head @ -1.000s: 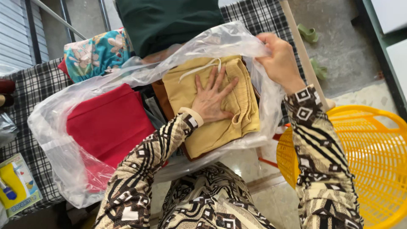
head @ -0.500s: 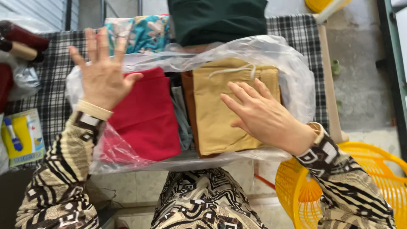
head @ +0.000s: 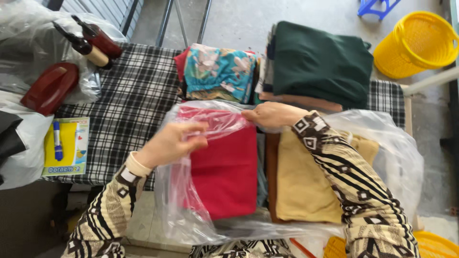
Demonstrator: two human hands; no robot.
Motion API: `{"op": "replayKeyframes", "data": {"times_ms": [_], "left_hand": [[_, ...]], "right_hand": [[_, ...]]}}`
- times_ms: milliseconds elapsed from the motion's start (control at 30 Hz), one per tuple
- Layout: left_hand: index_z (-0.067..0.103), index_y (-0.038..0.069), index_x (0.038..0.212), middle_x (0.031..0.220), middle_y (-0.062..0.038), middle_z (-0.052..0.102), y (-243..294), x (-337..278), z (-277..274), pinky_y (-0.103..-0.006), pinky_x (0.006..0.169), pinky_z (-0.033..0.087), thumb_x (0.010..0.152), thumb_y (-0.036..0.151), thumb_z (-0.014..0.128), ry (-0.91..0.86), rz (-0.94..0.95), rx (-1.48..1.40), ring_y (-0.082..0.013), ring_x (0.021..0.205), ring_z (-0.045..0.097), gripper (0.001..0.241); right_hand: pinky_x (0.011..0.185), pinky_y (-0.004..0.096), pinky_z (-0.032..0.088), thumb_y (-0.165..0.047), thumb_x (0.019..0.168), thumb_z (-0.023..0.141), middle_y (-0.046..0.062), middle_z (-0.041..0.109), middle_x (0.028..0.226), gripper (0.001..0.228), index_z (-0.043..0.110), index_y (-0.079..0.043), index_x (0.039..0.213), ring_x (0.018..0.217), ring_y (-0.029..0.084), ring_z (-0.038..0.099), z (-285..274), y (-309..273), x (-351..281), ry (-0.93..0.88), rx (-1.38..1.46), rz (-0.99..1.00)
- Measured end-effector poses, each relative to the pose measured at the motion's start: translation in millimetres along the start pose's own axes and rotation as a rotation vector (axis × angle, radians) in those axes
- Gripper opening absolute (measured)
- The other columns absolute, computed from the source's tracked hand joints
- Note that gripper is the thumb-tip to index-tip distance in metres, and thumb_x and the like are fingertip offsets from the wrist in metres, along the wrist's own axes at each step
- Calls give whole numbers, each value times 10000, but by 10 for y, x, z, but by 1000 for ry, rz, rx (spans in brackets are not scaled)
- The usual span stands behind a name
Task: The person places folded garments one by one into a clear plastic bag on a checkered table. Items include black pants, green trousers, denim shorts, beige pants, gray shorts, brown shorts, dark blue pants, light blue jeans, red shorts, yellow shorts, and patterned shorts. The person smooths each item into the bag.
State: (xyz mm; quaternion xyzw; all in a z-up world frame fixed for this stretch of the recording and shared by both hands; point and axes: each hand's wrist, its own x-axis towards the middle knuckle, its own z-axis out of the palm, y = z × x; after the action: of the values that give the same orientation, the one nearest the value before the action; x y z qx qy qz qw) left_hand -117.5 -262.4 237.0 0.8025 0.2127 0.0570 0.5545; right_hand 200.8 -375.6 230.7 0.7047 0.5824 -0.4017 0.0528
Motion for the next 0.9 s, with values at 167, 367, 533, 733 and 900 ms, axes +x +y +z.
{"op": "replayKeyframes", "data": {"times_ms": [167, 367, 533, 733, 900], "left_hand": [[726, 27, 1156, 956, -72, 764, -1011, 846, -657, -287, 747, 553, 969, 188, 690, 545, -104, -121, -143, 849, 698, 249], [667, -8, 1212, 1024, -137, 750, -2405, 1948, -382, -337, 802, 555, 835, 243, 808, 659, -154, -27, -211, 906, 713, 474], [710, -18, 1116, 950, -128, 772, -2865, 2266, -225, -349, 793, 570, 800, 297, 840, 591, -311, -95, -206, 872, 736, 465], [687, -54, 1083, 930, -107, 740, -2622, 2340, -465, -415, 748, 616, 865, 325, 790, 288, -472, -446, -231, 852, 731, 448], [710, 24, 1163, 1046, -94, 741, -2222, 2370, -609, -338, 796, 576, 895, 399, 759, 53, -606, -795, -197, 895, 717, 464]], "right_hand": [[921, 479, 527, -427, 1006, 529, 239, 760, 1025, 461, 769, -33, 1017, 1035, 401, 711, -188, 96, 732, 350, 53, 12], [932, 514, 530, -345, 939, 697, 364, 674, 1099, 509, 617, 102, 1169, 1090, 505, 648, 55, 386, 1841, 547, 116, 287], [950, 510, 526, -384, 860, 797, 382, 607, 1225, 806, 422, 134, 1352, 1143, 506, 623, 351, 521, 2193, 502, 131, 532], [940, 499, 538, -431, 835, 816, 344, 590, 1290, 863, 408, 101, 1378, 1153, 477, 636, 393, 459, 2168, 513, 42, 568], [908, 506, 551, -418, 873, 770, 347, 594, 1270, 819, 394, 101, 1383, 1125, 483, 649, 348, 394, 2117, 468, 55, 547]]}}
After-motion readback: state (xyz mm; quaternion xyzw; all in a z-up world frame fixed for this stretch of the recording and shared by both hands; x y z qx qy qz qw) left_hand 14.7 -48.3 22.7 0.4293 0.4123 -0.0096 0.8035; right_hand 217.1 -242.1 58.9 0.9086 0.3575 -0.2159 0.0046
